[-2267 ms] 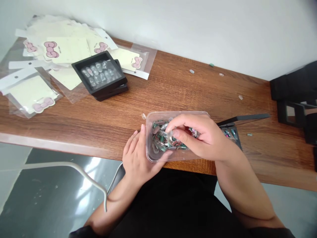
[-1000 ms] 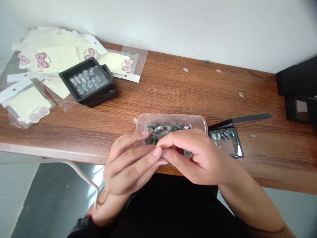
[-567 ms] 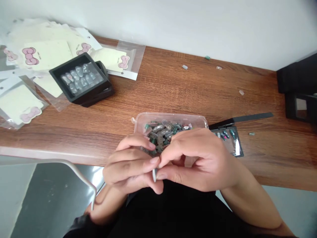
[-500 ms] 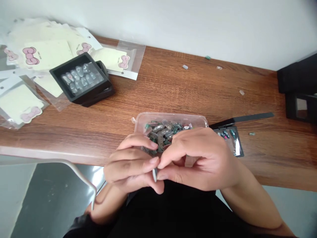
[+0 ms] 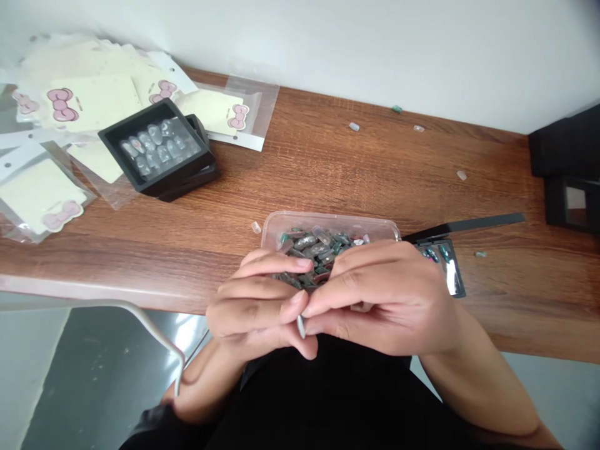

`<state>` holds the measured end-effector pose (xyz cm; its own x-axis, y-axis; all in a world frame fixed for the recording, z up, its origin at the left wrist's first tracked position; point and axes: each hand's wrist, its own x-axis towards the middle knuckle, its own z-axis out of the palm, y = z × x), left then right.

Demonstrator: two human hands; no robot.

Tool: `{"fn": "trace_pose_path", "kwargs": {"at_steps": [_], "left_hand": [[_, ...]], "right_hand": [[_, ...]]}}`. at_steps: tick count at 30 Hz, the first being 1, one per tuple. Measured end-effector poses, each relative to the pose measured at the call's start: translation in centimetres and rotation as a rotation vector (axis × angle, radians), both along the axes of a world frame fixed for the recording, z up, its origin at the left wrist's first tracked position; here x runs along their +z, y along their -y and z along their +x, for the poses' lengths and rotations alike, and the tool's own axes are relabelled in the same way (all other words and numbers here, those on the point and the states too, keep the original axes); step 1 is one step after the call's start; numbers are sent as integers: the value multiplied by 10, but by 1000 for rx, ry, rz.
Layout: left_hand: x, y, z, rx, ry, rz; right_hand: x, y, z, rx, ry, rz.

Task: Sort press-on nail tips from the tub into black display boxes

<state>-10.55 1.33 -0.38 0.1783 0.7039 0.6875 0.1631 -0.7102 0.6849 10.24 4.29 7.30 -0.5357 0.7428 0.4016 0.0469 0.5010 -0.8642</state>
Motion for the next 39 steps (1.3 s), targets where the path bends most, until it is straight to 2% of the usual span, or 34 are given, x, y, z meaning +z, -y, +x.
{"fn": "trace_pose_path", "kwargs": {"at_steps": [3, 6, 11, 14, 17, 21, 26, 30, 33, 39], "left_hand": [[-1, 1, 0, 8, -32, -1], [3, 1, 1, 21, -69, -15], [9, -4, 6, 30, -14, -1], [10, -8, 6, 11, 33, 32], [11, -9, 5, 48, 27, 25], [13, -5, 5, 63, 17, -19], [22, -1, 4, 38, -71, -19], [28, 3, 1, 50, -117, 12], [30, 5, -1, -1, -143, 31], [36, 0, 1, -86, -41, -70]], "right_hand": [[1, 1, 0, 15, 11, -67], [-1, 1, -2, 16, -23, -68], [-5, 3, -2, -11, -40, 38], [-6, 4, -2, 18, 10, 105], [-4, 5, -2, 2, 51, 153], [-3, 3, -2, -26, 2, 82], [-2, -2, 3, 40, -3, -11], [-1, -1, 5, 40, -16, 49], [0, 0, 3, 43, -3, 69], [2, 0, 3, -14, 114, 221]]}}
